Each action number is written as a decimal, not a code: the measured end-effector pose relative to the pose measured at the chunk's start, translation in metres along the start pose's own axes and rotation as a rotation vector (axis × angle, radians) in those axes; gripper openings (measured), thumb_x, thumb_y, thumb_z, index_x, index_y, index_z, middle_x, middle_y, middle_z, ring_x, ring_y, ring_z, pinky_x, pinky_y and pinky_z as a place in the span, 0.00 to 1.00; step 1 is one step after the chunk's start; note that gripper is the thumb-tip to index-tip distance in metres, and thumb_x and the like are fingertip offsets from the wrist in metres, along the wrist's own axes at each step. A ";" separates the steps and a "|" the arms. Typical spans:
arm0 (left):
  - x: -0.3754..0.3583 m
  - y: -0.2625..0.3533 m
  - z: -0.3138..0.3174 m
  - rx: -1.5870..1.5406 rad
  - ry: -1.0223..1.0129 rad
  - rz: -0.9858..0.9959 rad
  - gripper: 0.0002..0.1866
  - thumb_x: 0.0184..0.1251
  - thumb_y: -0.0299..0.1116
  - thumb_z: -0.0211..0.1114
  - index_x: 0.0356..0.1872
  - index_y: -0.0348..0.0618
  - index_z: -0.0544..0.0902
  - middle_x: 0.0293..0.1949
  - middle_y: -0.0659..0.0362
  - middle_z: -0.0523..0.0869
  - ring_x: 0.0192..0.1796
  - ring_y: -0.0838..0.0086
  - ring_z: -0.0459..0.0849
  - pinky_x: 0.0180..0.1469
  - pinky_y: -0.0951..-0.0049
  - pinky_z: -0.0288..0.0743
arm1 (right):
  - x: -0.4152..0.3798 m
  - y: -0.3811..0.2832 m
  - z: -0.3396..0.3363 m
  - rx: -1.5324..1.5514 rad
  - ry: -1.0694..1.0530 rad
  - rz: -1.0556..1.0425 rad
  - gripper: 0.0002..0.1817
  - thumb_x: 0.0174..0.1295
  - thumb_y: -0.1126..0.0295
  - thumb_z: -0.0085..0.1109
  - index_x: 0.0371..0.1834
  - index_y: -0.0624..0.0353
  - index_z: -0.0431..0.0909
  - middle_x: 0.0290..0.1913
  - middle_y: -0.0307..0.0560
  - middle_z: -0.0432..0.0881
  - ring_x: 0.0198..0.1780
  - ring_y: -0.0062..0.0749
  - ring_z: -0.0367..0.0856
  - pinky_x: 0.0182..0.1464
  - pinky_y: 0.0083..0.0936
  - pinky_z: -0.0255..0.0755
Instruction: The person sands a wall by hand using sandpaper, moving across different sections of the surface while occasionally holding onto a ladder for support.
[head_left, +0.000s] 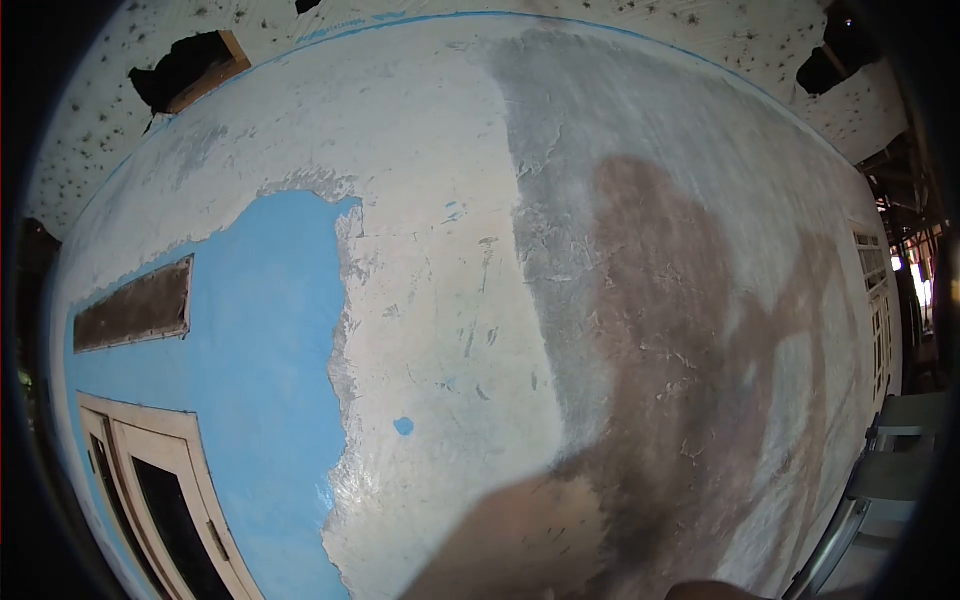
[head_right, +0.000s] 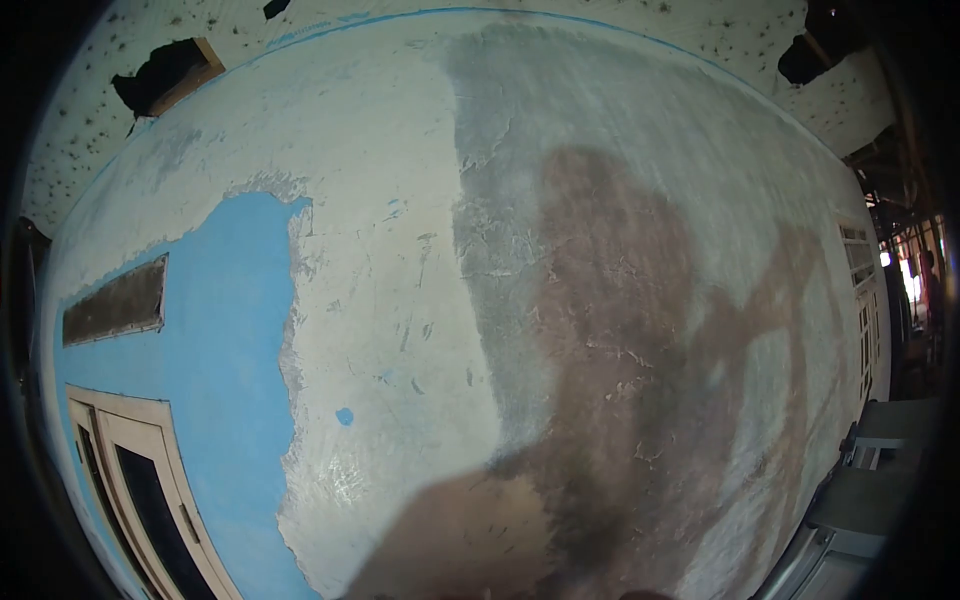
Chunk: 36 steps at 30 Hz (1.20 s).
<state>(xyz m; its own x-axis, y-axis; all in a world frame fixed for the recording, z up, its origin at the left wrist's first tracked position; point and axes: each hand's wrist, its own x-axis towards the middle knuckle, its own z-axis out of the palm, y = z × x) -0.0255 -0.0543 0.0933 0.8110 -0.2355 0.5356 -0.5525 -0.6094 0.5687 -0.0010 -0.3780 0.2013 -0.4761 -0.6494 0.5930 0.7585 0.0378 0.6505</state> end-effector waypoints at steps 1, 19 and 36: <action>0.007 0.010 -0.011 0.001 -0.008 0.074 0.27 0.62 0.45 0.69 0.58 0.41 0.74 0.63 0.47 0.74 0.61 0.58 0.78 0.55 0.60 0.78 | -0.006 -0.006 -0.002 0.033 0.089 -0.001 0.25 0.76 0.53 0.29 0.55 0.59 0.73 0.47 0.48 0.83 0.52 0.41 0.77 0.56 0.38 0.68; 0.181 0.106 -0.094 1.584 0.241 0.704 0.27 0.60 0.20 0.57 0.64 0.30 0.69 0.65 0.41 0.72 0.69 0.58 0.70 0.72 0.58 0.63 | -0.197 -0.001 -0.037 -0.229 0.478 1.331 0.11 0.68 0.65 0.46 0.40 0.62 0.71 0.37 0.45 0.72 0.32 0.31 0.73 0.43 0.29 0.68; 0.195 0.095 -0.079 1.606 0.288 0.649 0.24 0.68 0.26 0.54 0.64 0.30 0.69 0.64 0.41 0.73 0.67 0.54 0.73 0.67 0.57 0.69 | -0.150 -0.023 -0.117 1.249 0.663 0.816 0.21 0.73 0.47 0.39 0.52 0.51 0.70 0.23 0.46 0.72 0.23 0.32 0.70 0.35 0.30 0.61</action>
<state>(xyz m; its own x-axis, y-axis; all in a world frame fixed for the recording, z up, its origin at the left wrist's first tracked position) 0.0654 -0.0979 0.3011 0.4014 -0.7002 0.5904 0.1204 -0.5987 -0.7919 0.1050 -0.3707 0.0419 0.3616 -0.3318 0.8713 -0.2695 0.8574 0.4384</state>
